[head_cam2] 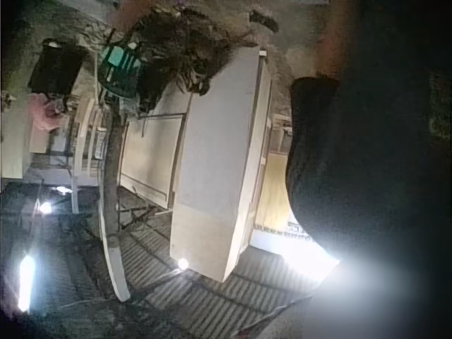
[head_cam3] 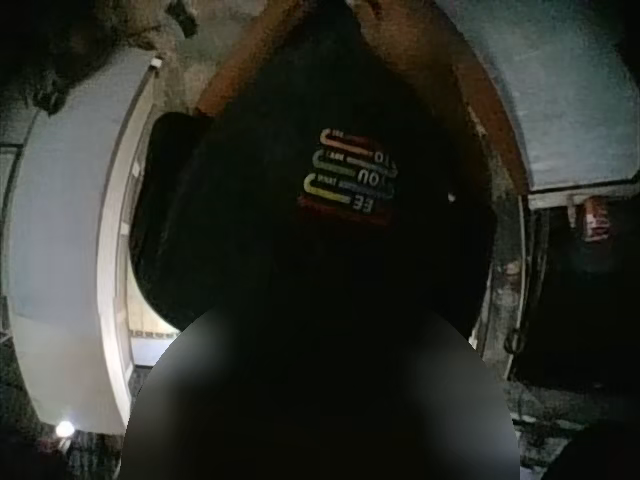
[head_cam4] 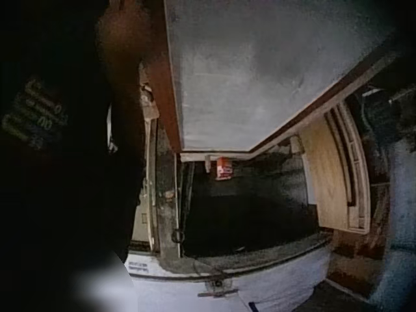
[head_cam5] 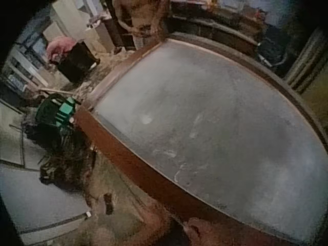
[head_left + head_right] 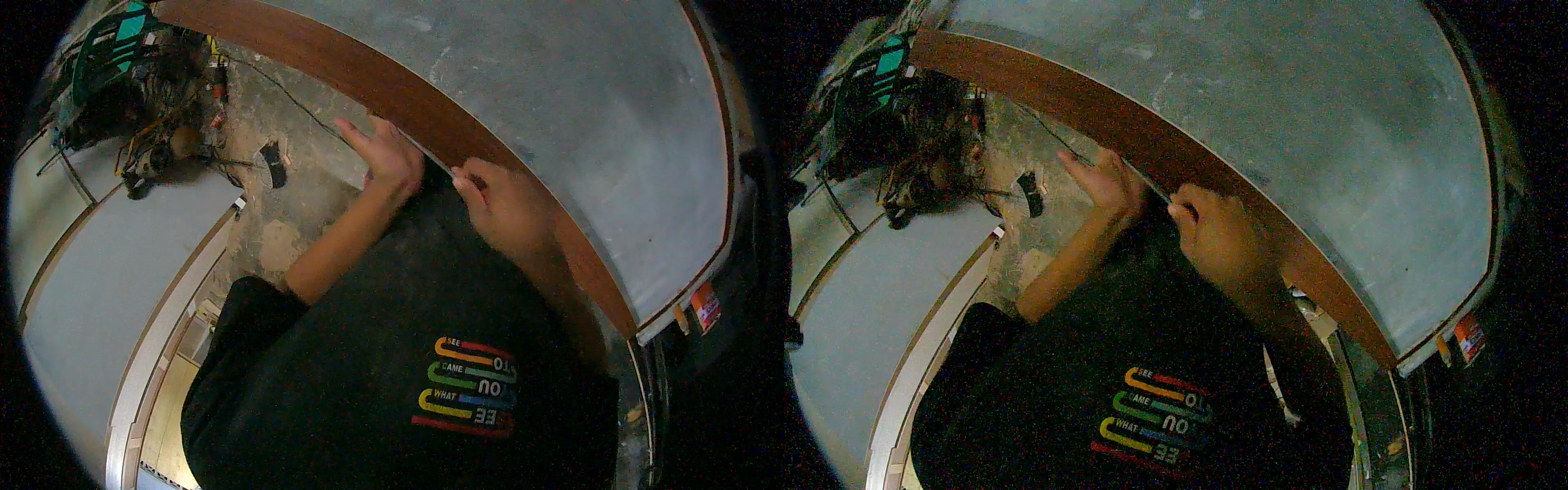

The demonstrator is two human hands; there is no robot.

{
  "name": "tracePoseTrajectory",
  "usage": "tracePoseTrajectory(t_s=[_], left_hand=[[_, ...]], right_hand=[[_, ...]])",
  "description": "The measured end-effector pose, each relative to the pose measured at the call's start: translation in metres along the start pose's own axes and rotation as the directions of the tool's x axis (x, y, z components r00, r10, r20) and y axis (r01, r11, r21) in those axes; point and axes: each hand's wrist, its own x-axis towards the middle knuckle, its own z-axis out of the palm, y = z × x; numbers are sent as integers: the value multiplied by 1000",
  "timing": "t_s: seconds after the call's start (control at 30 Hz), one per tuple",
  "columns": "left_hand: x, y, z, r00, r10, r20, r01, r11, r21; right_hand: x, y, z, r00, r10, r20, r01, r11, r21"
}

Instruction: The person applies a white adhesive substance along the inner edge of a wooden frame using a small red-handled tool. They work methodically along the curved and straight sections of the frame, ensuring the adhesive is placed in the groove.

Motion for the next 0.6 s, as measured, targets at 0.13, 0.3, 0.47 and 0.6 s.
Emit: tracePoseTrajectory(t_s=[0.13, 0.3, 0.47, 0.6], left_hand=[[0, 4, 6, 995, -67, -77, 82, 974, 210], [-14, -2, -8, 976, -172, 130, 185, 978, -95], [-7, -12, -19, 983, -133, 124, 132, 991, 20], [-6, -15, -25, 962, -160, 220, 179, 982, -66]], right_hand=[[15, 2, 10, 998, -36, 42, 41, 993, -109], [-7, 18, -8, 998, -38, 58, 40, 998, -47], [-4, 27, -5, 998, -57, 36, 60, 993, -100], [-7, 35, -1, 995, -88, 50, 93, 988, -119]])
